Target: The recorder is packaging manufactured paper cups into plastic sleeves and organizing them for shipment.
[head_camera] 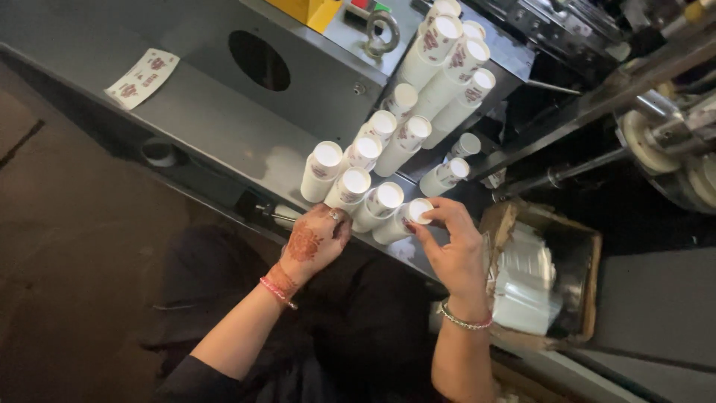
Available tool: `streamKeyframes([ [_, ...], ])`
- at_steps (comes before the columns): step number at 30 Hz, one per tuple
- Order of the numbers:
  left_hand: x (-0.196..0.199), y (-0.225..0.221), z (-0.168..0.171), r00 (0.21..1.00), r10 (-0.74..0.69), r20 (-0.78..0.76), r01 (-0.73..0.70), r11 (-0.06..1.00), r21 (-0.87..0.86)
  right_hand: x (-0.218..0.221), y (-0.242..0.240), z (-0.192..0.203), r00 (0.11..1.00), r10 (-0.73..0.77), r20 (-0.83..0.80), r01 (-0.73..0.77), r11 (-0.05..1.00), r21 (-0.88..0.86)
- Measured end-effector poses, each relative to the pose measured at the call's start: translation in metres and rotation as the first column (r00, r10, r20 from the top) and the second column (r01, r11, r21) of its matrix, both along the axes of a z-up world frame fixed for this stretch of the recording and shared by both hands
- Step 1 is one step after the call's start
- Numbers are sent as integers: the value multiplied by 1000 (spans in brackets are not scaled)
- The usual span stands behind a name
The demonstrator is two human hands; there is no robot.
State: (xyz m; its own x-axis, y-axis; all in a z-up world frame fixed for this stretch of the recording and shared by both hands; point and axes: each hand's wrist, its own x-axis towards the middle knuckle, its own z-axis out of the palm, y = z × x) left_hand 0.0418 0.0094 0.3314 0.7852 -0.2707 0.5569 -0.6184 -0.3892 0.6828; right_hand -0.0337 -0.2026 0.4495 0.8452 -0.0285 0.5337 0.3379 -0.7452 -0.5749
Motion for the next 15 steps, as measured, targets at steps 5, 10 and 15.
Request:
streamKeyframes([
  [5, 6, -3, -15, 994, -104, -24, 103, 994, -38, -25, -21, 8, 994, -86, 63, 85, 996, 17],
  [10, 4, 4, -30, 983, -182, -26, 183, 981, 64, -78, -117, -13, 937, -345, 60, 348, 936, -55],
  [15, -13, 2, -34, 955, -106, -278, 150, 979, 141, -92, -175, -81, 814, -567, -127, 496, 792, -355],
])
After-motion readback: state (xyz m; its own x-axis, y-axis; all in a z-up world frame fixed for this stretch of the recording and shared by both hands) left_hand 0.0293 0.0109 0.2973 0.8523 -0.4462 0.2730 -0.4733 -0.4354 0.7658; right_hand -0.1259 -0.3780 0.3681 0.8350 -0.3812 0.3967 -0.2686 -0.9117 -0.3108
